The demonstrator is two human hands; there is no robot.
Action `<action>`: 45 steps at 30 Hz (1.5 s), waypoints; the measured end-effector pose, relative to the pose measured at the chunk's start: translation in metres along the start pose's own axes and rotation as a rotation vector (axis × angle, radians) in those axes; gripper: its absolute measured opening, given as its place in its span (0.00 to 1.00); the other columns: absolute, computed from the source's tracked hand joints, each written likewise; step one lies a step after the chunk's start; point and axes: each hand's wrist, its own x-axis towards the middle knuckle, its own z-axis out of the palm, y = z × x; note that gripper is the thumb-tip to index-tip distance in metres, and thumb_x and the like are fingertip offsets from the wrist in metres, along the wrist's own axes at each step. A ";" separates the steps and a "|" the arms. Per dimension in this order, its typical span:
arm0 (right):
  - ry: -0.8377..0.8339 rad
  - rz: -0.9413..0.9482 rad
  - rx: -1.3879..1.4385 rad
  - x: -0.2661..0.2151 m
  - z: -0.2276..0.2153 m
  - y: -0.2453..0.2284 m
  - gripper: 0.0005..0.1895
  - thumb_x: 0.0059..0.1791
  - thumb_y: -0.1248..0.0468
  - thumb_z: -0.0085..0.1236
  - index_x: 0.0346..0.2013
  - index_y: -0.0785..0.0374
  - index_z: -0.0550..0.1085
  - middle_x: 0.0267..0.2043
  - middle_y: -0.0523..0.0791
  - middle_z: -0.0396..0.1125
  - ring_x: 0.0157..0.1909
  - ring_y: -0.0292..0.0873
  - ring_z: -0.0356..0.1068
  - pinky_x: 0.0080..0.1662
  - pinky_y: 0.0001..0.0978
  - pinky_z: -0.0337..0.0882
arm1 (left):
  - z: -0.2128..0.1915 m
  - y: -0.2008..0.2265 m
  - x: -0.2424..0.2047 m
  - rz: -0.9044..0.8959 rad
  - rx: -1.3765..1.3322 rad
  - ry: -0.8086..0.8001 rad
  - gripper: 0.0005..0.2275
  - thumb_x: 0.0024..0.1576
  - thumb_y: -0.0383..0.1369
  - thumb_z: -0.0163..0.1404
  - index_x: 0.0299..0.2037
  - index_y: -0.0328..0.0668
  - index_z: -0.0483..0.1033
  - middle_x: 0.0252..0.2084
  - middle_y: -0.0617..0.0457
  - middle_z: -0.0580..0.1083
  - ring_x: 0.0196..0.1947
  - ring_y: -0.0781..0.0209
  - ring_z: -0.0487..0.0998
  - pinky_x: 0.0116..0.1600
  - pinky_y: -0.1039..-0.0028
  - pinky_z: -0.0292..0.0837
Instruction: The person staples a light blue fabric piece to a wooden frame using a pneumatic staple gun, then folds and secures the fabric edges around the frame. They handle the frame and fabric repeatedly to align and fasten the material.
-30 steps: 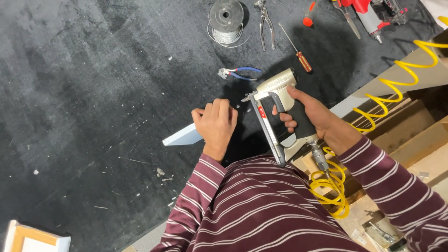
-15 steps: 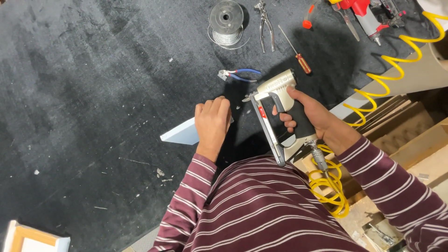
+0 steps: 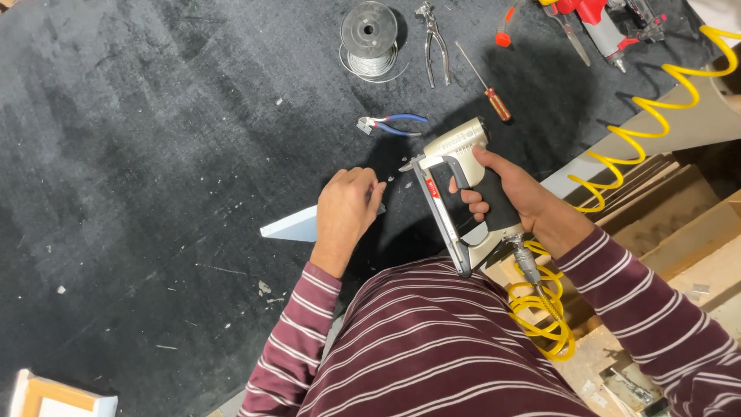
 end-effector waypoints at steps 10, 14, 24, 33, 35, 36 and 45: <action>-0.057 0.018 -0.004 0.001 0.003 0.007 0.34 0.54 0.33 0.45 0.30 0.62 0.69 0.24 0.43 0.60 0.22 0.38 0.62 0.32 0.35 0.73 | -0.003 0.008 -0.017 -0.015 0.009 0.018 0.04 0.57 0.33 0.57 0.32 0.44 0.78 0.25 0.54 0.74 0.30 0.59 0.76 0.36 0.75 0.76; -0.079 -0.009 -0.029 -0.002 0.010 0.005 0.33 0.55 0.34 0.44 0.30 0.62 0.70 0.23 0.43 0.60 0.21 0.38 0.62 0.32 0.35 0.73 | -0.005 0.010 -0.019 -0.075 0.061 0.061 0.03 0.56 0.29 0.57 0.38 0.42 0.80 0.31 0.51 0.77 0.33 0.58 0.78 0.39 0.75 0.76; -0.170 0.012 -0.109 0.017 0.024 0.004 0.35 0.55 0.36 0.40 0.37 0.68 0.73 0.20 0.41 0.59 0.19 0.35 0.62 0.29 0.32 0.72 | -0.002 0.024 -0.018 -0.148 0.039 0.139 0.11 0.53 0.26 0.58 0.45 0.38 0.74 0.35 0.50 0.74 0.31 0.53 0.79 0.36 0.70 0.77; -0.248 0.088 -0.067 0.028 0.015 0.020 0.38 0.55 0.33 0.37 0.42 0.68 0.72 0.20 0.39 0.58 0.19 0.34 0.62 0.30 0.31 0.72 | 0.006 0.011 -0.019 -0.088 0.125 0.087 0.08 0.53 0.31 0.59 0.39 0.46 0.74 0.30 0.58 0.69 0.31 0.59 0.76 0.34 0.74 0.75; -0.255 0.083 -0.059 0.030 0.013 0.023 0.37 0.55 0.33 0.37 0.41 0.68 0.71 0.20 0.39 0.58 0.19 0.34 0.62 0.30 0.32 0.72 | 0.005 0.010 -0.021 -0.081 0.112 0.080 0.07 0.53 0.30 0.59 0.39 0.46 0.75 0.29 0.58 0.70 0.31 0.60 0.76 0.34 0.75 0.75; -0.263 0.078 -0.059 0.030 0.012 0.024 0.37 0.55 0.33 0.37 0.41 0.68 0.71 0.20 0.39 0.58 0.19 0.34 0.62 0.30 0.32 0.72 | 0.004 0.010 -0.021 -0.078 0.098 0.079 0.06 0.53 0.30 0.59 0.38 0.46 0.76 0.28 0.58 0.70 0.31 0.60 0.76 0.34 0.75 0.74; -0.273 0.077 -0.060 0.032 0.011 0.028 0.37 0.55 0.33 0.37 0.41 0.67 0.71 0.20 0.39 0.58 0.19 0.33 0.62 0.30 0.31 0.71 | -0.007 0.007 -0.020 -0.061 -0.005 0.018 0.03 0.56 0.30 0.58 0.38 0.48 0.78 0.28 0.58 0.73 0.33 0.61 0.76 0.38 0.76 0.74</action>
